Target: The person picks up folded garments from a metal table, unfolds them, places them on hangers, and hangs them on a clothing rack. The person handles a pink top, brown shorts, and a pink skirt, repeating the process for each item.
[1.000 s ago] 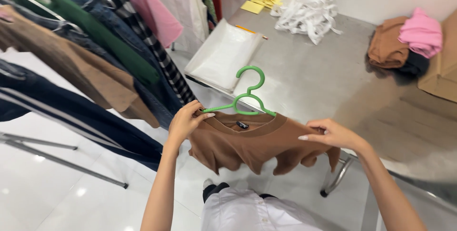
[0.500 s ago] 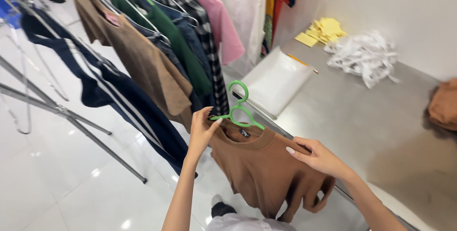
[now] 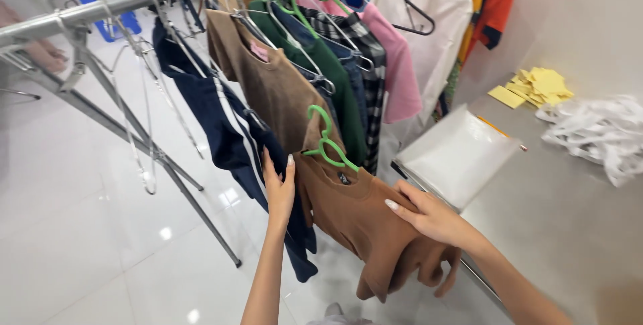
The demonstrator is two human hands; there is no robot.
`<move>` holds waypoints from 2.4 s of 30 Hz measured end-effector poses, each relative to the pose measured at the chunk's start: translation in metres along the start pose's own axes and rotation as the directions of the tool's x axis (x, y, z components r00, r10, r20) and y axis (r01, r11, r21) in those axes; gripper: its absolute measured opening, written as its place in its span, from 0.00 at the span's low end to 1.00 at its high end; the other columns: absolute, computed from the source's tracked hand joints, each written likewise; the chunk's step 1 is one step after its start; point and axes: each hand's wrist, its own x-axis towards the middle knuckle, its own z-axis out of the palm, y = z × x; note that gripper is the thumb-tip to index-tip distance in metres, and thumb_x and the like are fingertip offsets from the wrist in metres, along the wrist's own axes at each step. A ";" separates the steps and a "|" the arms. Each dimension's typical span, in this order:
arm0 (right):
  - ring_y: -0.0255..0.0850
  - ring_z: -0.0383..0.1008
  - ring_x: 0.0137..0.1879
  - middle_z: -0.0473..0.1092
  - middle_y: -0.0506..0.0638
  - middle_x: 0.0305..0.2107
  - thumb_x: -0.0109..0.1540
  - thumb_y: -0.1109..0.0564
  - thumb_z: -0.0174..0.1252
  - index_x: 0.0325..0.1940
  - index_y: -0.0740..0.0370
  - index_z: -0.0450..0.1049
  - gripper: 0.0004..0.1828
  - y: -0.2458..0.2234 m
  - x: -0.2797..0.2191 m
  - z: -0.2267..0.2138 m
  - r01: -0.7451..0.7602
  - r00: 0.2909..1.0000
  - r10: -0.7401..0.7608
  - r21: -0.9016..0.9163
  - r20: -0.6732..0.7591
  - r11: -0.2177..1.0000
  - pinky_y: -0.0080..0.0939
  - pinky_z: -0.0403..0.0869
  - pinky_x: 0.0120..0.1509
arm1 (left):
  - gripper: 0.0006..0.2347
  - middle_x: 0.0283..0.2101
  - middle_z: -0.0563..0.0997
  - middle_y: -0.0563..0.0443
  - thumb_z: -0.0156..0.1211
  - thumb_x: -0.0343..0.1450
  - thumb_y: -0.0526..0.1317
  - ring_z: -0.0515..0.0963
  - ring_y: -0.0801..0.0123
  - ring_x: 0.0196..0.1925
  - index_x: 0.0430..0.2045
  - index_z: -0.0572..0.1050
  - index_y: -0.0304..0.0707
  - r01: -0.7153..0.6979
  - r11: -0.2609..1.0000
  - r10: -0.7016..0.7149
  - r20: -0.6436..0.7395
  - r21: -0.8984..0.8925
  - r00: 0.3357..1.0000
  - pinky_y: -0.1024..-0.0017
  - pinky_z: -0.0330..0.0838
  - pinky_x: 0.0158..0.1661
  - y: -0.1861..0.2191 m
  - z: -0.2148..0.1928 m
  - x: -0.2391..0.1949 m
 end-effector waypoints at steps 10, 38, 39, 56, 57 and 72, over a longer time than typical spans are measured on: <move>0.40 0.64 0.41 0.66 0.48 0.30 0.67 0.54 0.54 0.45 0.58 0.71 0.07 -0.058 0.107 0.058 0.095 0.995 -0.103 0.356 0.003 0.930 0.42 0.66 0.49 | 0.25 0.70 0.51 0.19 0.55 0.76 0.44 0.54 0.28 0.72 0.65 0.59 0.29 -0.044 0.999 0.044 -0.055 0.003 0.998 0.39 0.58 0.65 0.005 -0.019 0.017; 0.32 0.65 0.35 0.64 0.44 0.33 0.69 0.45 0.48 0.45 0.56 0.61 0.13 -0.151 0.326 0.101 0.536 0.840 -0.476 0.262 -0.259 0.803 0.36 0.67 0.43 | 0.35 0.79 0.32 0.64 0.31 0.69 0.62 0.32 0.73 0.80 0.73 0.35 0.60 0.146 0.957 -0.124 0.101 -0.251 0.987 0.62 0.35 0.73 0.077 0.003 0.078; 0.32 0.64 0.32 0.63 0.44 0.31 0.69 0.44 0.48 0.45 0.55 0.61 0.14 -0.143 0.338 0.103 0.545 0.831 -0.490 0.207 -0.265 0.813 0.37 0.65 0.40 | 0.35 0.79 0.31 0.64 0.31 0.69 0.62 0.30 0.73 0.80 0.73 0.34 0.60 0.157 0.957 -0.135 0.104 -0.245 0.985 0.61 0.34 0.73 0.074 0.005 0.082; 0.63 0.78 0.46 0.76 0.69 0.36 0.67 0.57 0.51 0.55 0.69 0.74 0.17 -0.050 0.250 0.084 0.210 0.942 -0.246 -0.173 -0.227 0.962 0.60 0.76 0.48 | 0.33 0.77 0.31 0.40 0.22 0.77 0.63 0.29 0.51 0.79 0.75 0.41 0.43 0.170 0.928 -0.157 0.068 -0.331 0.985 0.53 0.28 0.73 0.012 0.057 0.058; 0.60 0.81 0.41 0.77 0.68 0.28 0.67 0.58 0.50 0.53 0.72 0.75 0.17 -0.033 0.250 0.082 0.142 0.939 -0.222 -0.294 -0.262 0.945 0.56 0.78 0.41 | 0.34 0.77 0.29 0.42 0.22 0.76 0.64 0.27 0.51 0.79 0.75 0.42 0.45 0.201 0.923 -0.184 0.082 -0.328 0.979 0.52 0.30 0.73 0.007 0.060 0.058; 0.41 0.83 0.39 0.81 0.47 0.36 0.61 0.64 0.59 0.43 0.48 0.83 0.13 0.176 0.098 -0.017 -0.048 0.838 0.038 -0.005 -0.544 0.999 0.41 0.78 0.47 | 0.08 0.46 0.66 0.53 0.53 0.77 0.44 0.70 0.72 0.49 0.40 0.69 0.41 0.202 0.923 -0.163 0.144 -0.327 0.976 0.74 0.73 0.47 -0.001 0.172 -0.065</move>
